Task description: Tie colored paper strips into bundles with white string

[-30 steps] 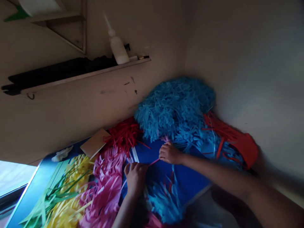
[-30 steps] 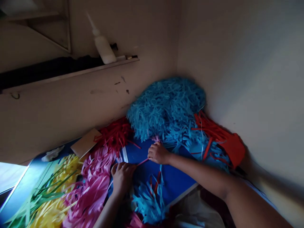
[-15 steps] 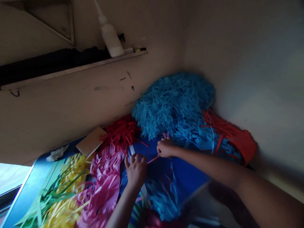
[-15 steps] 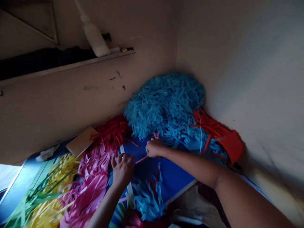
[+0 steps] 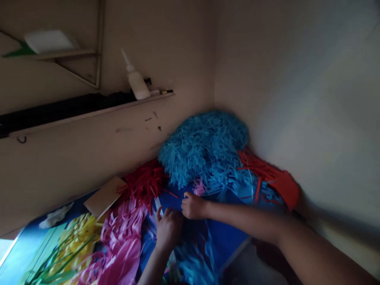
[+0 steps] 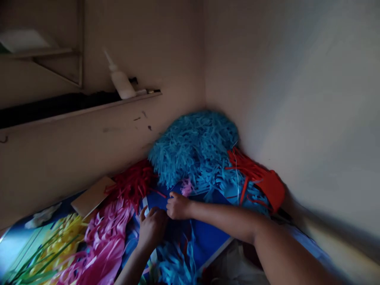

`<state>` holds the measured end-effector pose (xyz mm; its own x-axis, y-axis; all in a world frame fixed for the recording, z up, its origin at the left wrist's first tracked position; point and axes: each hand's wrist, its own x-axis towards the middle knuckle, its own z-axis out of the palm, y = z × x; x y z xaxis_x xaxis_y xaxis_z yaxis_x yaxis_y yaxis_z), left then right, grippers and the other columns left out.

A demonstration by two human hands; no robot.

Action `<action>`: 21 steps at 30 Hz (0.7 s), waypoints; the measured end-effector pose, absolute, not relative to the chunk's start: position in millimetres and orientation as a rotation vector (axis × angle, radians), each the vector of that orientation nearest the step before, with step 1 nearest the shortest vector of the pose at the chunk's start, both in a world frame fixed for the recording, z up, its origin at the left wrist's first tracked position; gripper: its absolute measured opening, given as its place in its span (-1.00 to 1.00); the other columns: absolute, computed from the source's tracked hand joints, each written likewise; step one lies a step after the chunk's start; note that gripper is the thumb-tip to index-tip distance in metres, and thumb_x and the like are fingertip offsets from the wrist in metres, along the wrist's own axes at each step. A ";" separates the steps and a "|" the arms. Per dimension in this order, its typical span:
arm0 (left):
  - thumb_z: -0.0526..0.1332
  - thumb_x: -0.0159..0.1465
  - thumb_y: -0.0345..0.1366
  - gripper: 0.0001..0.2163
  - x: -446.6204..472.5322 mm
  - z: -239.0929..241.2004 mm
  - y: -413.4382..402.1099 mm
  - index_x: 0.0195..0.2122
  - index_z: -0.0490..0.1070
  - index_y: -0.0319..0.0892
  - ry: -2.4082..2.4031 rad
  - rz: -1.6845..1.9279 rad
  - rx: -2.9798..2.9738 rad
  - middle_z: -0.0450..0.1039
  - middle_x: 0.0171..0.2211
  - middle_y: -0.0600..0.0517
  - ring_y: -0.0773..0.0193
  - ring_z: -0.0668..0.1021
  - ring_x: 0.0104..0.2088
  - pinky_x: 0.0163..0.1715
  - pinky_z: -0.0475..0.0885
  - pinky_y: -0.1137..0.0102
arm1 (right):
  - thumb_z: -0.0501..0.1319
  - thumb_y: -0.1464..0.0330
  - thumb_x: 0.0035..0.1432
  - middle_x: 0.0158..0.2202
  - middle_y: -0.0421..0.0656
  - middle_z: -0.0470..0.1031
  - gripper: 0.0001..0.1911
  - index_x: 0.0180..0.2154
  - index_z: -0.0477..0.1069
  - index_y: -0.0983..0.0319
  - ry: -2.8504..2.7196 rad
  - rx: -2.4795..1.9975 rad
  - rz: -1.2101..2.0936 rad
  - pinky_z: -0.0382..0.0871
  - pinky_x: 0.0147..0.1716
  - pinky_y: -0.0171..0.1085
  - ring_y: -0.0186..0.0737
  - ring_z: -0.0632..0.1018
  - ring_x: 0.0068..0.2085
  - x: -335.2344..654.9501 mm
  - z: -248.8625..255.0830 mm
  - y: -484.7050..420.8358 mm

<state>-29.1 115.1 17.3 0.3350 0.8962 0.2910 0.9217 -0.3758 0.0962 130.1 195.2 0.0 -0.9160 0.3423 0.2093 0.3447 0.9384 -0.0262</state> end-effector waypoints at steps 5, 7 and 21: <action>0.10 0.29 -0.49 -0.74 -44.1 38.3 99.5 -0.35 0.54 -0.06 -1.541 -0.689 -2.372 0.60 -0.36 0.08 0.21 0.59 -0.27 0.18 0.07 0.03 | 0.24 0.34 0.17 -0.34 -0.10 0.58 -0.86 -0.36 0.52 0.27 -2.664 -0.779 0.105 0.18 -0.17 -0.12 -0.17 0.49 -0.28 129.3 41.2 169.6; 0.11 0.32 -0.47 -0.76 -53.2 59.0 82.4 -0.27 0.55 -0.05 -1.315 -0.864 -2.361 0.62 -0.35 0.11 0.27 0.60 -0.28 0.21 0.07 0.11 | 0.28 0.27 0.15 -0.27 -0.17 0.60 -0.85 -0.31 0.56 0.21 -2.444 -0.873 0.489 0.19 -0.15 -0.17 -0.21 0.50 -0.23 135.0 68.6 151.6; 0.20 0.29 -0.37 -0.89 -34.1 106.7 25.6 -0.20 0.49 -0.10 -1.437 -1.214 -2.385 0.64 -0.31 0.03 0.25 0.66 -0.27 -0.03 0.49 0.36 | 0.50 0.10 -0.25 -0.64 -0.29 0.42 -0.55 -0.46 0.51 0.34 -1.204 -0.769 2.140 0.16 -0.61 -0.44 -0.47 0.36 -0.62 150.8 103.2 93.1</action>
<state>-34.1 25.6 106.7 0.2354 0.6993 0.6749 0.7824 -0.5483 0.2953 150.8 93.1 103.2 -0.6782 0.7054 -0.2063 -0.1901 -0.4395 -0.8779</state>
